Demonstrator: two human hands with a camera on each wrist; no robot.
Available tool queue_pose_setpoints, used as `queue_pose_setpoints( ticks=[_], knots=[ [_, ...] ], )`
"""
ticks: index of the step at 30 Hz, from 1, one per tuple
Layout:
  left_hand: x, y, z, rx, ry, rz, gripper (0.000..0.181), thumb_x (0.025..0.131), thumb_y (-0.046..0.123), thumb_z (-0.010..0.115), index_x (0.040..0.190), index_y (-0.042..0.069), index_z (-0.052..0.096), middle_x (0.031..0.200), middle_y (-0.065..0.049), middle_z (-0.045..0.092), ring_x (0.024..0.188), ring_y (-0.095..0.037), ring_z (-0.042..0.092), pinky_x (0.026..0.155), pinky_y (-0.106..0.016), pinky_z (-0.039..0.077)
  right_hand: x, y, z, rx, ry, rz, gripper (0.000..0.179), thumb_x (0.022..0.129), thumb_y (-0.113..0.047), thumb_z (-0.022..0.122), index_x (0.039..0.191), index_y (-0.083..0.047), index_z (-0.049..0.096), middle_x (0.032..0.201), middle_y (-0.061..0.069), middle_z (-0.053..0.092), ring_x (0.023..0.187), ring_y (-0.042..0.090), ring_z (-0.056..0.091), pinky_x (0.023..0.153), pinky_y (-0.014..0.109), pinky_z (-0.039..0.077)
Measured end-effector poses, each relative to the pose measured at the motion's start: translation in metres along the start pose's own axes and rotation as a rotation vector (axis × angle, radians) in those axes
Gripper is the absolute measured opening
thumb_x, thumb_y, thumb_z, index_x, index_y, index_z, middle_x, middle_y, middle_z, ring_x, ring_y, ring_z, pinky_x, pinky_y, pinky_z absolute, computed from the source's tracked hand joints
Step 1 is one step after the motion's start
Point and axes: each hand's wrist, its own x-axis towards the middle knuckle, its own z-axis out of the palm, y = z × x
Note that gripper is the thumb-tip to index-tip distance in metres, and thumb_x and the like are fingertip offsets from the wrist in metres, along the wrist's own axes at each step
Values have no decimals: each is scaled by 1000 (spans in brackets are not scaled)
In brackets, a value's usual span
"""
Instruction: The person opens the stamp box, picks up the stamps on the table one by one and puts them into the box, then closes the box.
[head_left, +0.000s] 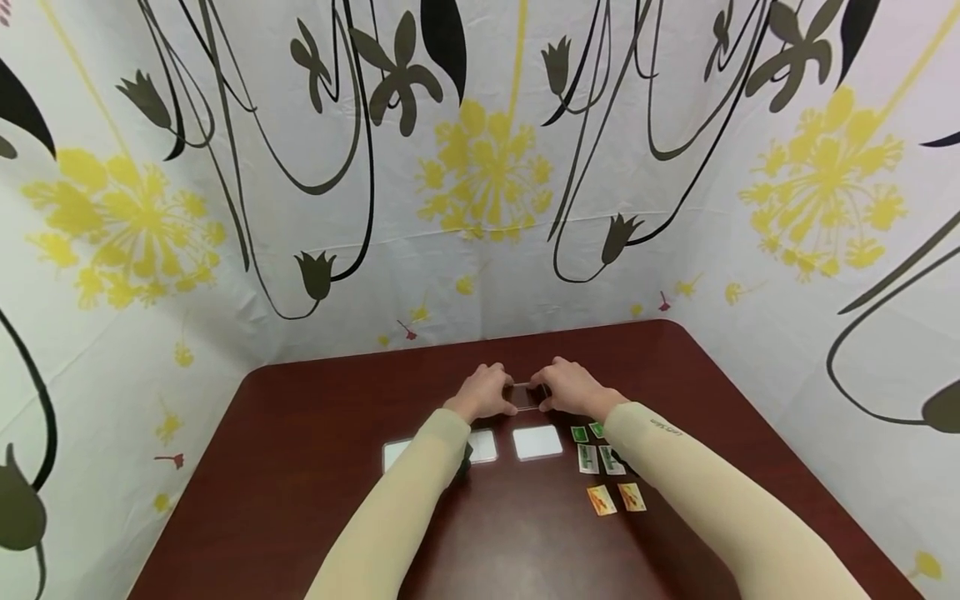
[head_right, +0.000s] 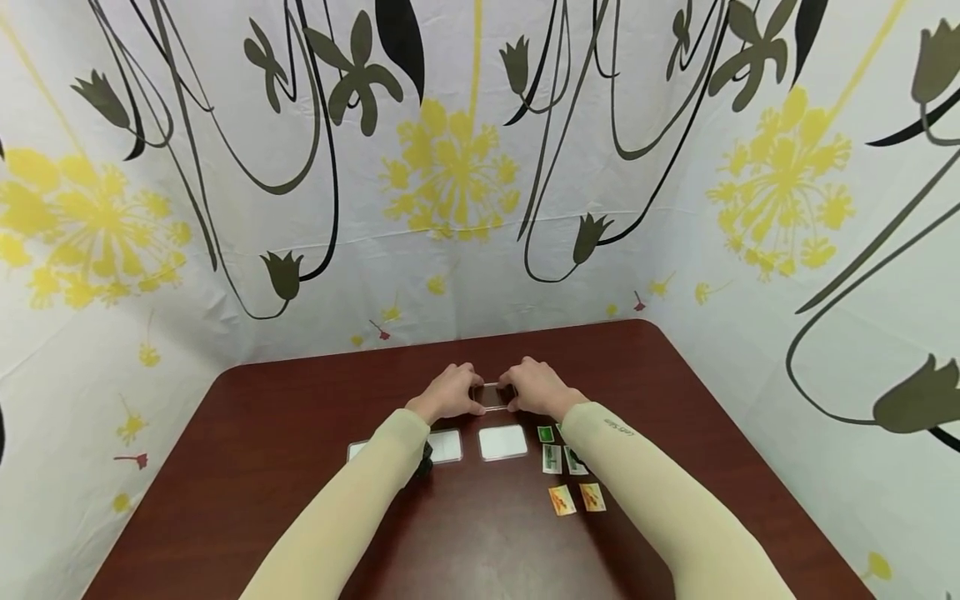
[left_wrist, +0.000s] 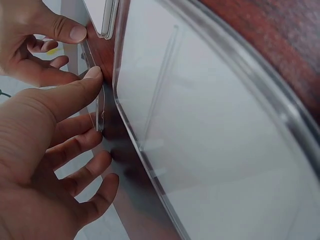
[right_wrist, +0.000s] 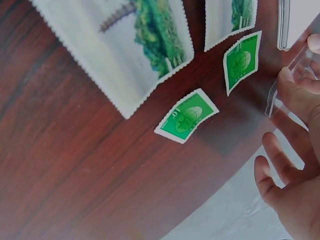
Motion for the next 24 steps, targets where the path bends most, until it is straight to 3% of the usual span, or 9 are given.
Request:
queue_pose_setpoints(
  ticks=[10, 18, 24],
  knots=[
    [-1, 1, -3, -43, 19, -20, 54, 83, 36, 85, 127, 10, 70, 125, -5, 58, 117, -28, 53, 94, -39, 49, 3, -4, -2, -53, 1, -9, 41, 81, -20, 87, 120, -14, 74, 111, 2, 72, 97, 29, 55, 82, 52, 50],
    [1, 2, -4, -99, 12, -37, 57, 82, 32, 86, 130, 8, 68, 126, -7, 59, 119, -27, 56, 96, -37, 50, 2, -3, -3, -22, -14, 27, 45, 81, -20, 87, 124, -15, 73, 117, 4, 70, 102, 30, 56, 85, 52, 50],
    [-3, -5, -7, -119, 14, -35, 64, 82, 31, 86, 136, 6, 63, 126, -8, 59, 109, -23, 60, 91, -36, 51, 5, -3, -5, -28, 11, 1, 44, 82, -23, 86, 123, -15, 73, 117, 3, 71, 102, 30, 56, 84, 53, 49]
  ],
)
